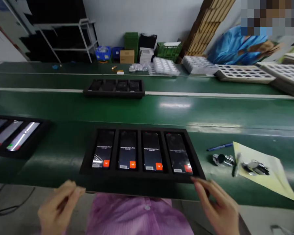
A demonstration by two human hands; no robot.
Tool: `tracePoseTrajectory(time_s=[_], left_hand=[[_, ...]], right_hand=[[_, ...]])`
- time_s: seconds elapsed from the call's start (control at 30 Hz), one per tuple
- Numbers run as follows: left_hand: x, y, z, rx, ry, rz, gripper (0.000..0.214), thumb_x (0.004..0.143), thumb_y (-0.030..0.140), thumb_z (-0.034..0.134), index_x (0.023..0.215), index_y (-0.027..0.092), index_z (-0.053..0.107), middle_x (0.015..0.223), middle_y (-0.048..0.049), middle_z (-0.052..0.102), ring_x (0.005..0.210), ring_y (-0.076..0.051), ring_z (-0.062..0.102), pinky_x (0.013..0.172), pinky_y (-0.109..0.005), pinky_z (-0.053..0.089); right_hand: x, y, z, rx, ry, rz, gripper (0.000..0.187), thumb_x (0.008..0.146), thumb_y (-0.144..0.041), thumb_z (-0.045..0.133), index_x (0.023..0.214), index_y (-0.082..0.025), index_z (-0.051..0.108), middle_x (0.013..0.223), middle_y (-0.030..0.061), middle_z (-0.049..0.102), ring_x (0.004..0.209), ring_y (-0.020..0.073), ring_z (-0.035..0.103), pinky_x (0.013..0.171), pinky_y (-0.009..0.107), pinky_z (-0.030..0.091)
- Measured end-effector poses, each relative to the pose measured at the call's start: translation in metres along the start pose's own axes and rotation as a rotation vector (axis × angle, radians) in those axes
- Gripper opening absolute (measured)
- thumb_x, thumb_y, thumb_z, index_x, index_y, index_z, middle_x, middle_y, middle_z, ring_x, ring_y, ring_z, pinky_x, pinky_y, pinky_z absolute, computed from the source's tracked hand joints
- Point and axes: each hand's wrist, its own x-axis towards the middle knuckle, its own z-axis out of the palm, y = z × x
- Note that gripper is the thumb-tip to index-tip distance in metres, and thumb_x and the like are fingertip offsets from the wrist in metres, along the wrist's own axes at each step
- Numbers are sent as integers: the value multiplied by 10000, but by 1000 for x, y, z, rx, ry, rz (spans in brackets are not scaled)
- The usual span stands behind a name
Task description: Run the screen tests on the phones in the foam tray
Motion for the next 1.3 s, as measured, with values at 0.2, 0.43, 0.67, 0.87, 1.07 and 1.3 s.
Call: tracePoseTrajectory(time_s=[0.2, 0.43, 0.67, 0.87, 1.07, 1.3], left_hand=[[65, 12, 56, -63, -32, 338, 93, 963, 160, 683, 1006, 210, 748, 905, -15, 741, 826, -134, 719, 807, -253, 584], [53, 11, 122, 147, 26, 337, 197, 945, 228, 734, 1139, 247, 758, 1116, -63, 747, 1108, -231, 699, 1288, -540, 279], [45, -2, 122, 222, 77, 311, 189, 958, 182, 695, 1142, 214, 728, 1175, -103, 690, 1144, -241, 679, 1279, -546, 292], [24, 3, 109, 159, -23, 314, 254, 940, 145, 711, 1180, 231, 708, 1170, -89, 678, 1089, -213, 684, 1263, -523, 348], [5, 23, 102, 308, -156, 242, 269, 975, 291, 700, 1232, 210, 707, 1257, -124, 683, 1214, -273, 626, 1332, -602, 127], [-1, 44, 99, 242, -225, 222, 262, 990, 321, 659, 1234, 277, 745, 1288, -91, 692, 1304, -266, 588, 1344, -599, 80]], right_hand=[[43, 36, 48, 50, -25, -12, 310, 1076, -286, 473, 1062, -225, 776, 955, 65, 737, 884, 188, 699, 784, 322, 551], [22, 33, 64, 48, 101, 6, 375, 1064, -224, 434, 1085, -234, 808, 969, 72, 671, 905, 197, 646, 806, 367, 540], [14, 31, 62, 27, 150, -31, 321, 999, -109, 524, 941, -228, 817, 1006, 80, 678, 944, 204, 644, 779, 376, 525], [11, 20, 48, 31, 7, -155, 273, 955, -90, 587, 1009, -250, 801, 1143, 62, 739, 1035, 231, 630, 926, 447, 493], [32, -25, 81, 52, -210, -328, 252, 1039, -223, 533, 1090, -255, 778, 1231, 81, 719, 1113, 242, 610, 1012, 480, 439], [36, -28, 87, 135, -168, -385, 239, 1042, -216, 505, 1140, -211, 723, 1259, 139, 658, 1152, 288, 586, 1014, 531, 408]])
